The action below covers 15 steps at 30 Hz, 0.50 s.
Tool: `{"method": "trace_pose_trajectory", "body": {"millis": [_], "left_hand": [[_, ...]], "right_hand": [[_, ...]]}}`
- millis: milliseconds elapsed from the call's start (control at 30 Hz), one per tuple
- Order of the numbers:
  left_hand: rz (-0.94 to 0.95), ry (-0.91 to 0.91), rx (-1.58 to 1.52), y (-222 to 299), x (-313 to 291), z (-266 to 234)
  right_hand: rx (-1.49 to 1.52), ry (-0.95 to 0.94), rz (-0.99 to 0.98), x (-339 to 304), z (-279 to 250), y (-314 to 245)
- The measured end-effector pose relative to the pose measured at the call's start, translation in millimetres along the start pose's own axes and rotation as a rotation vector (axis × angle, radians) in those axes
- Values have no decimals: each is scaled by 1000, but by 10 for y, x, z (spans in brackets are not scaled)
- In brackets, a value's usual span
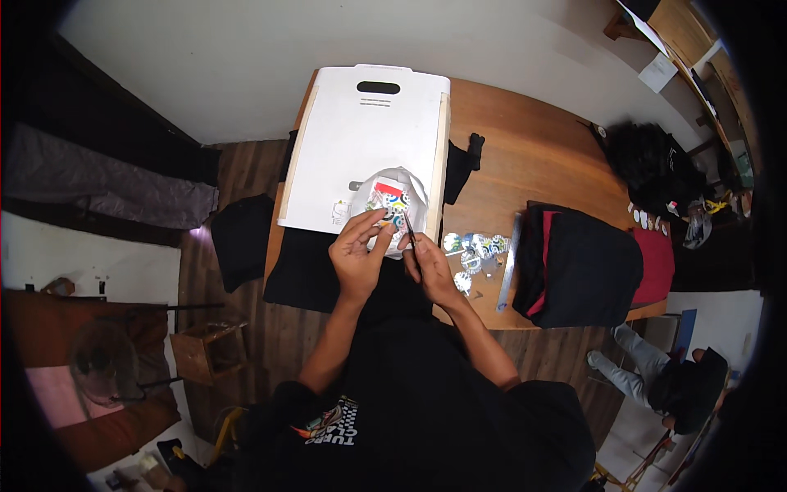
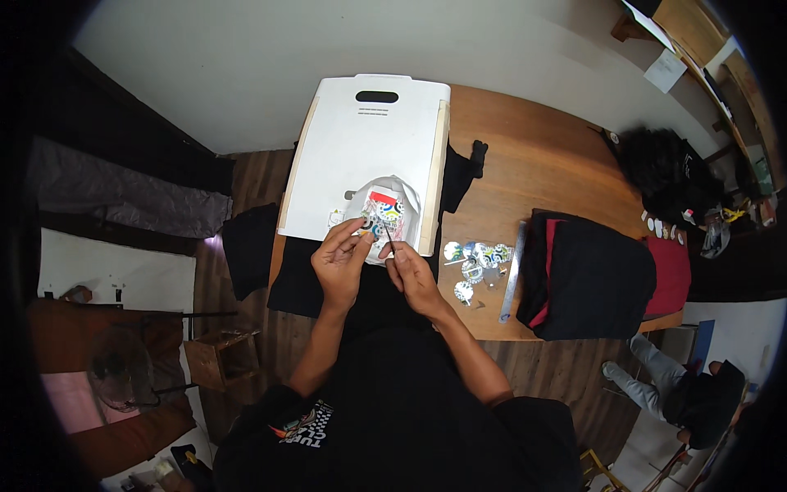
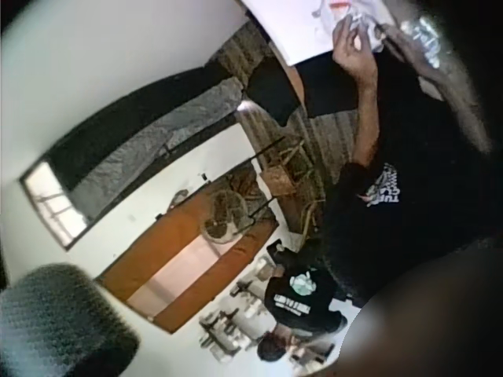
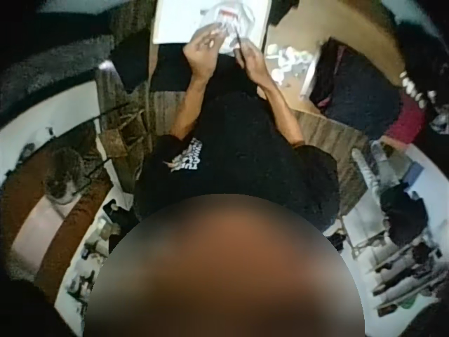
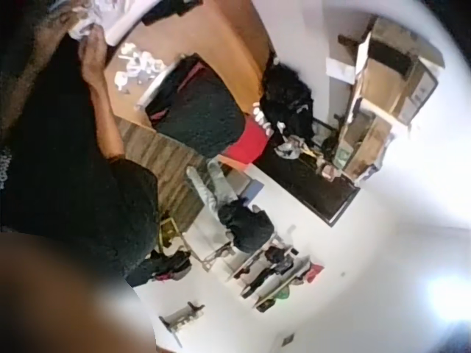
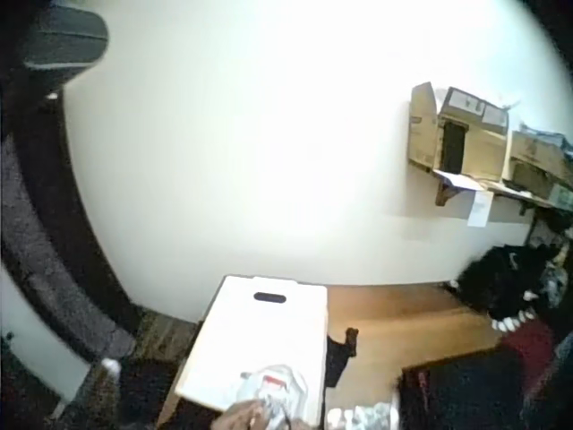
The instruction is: Cutting out small printed labels or stickers using scissors and placing them into a container.
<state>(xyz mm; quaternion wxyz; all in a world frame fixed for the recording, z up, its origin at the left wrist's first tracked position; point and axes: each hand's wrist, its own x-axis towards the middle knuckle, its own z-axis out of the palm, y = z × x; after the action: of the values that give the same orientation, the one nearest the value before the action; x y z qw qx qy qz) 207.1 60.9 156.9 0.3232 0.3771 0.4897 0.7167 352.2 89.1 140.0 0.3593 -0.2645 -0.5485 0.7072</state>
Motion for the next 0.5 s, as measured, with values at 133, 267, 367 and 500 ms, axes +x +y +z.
{"method": "trace_pose_trajectory", "body": {"millis": [133, 267, 367, 500], "left_hand": [[6, 4, 3, 14, 10, 15], [2, -3, 26, 35, 5, 1], [15, -14, 30, 39, -11, -3], [17, -18, 27, 47, -38, -13]], "right_hand": [[36, -15, -20, 0, 0, -26], [71, -9, -41, 14, -5, -7], [50, -26, -25, 4, -24, 15], [48, -19, -47, 3, 13, 5]]}}
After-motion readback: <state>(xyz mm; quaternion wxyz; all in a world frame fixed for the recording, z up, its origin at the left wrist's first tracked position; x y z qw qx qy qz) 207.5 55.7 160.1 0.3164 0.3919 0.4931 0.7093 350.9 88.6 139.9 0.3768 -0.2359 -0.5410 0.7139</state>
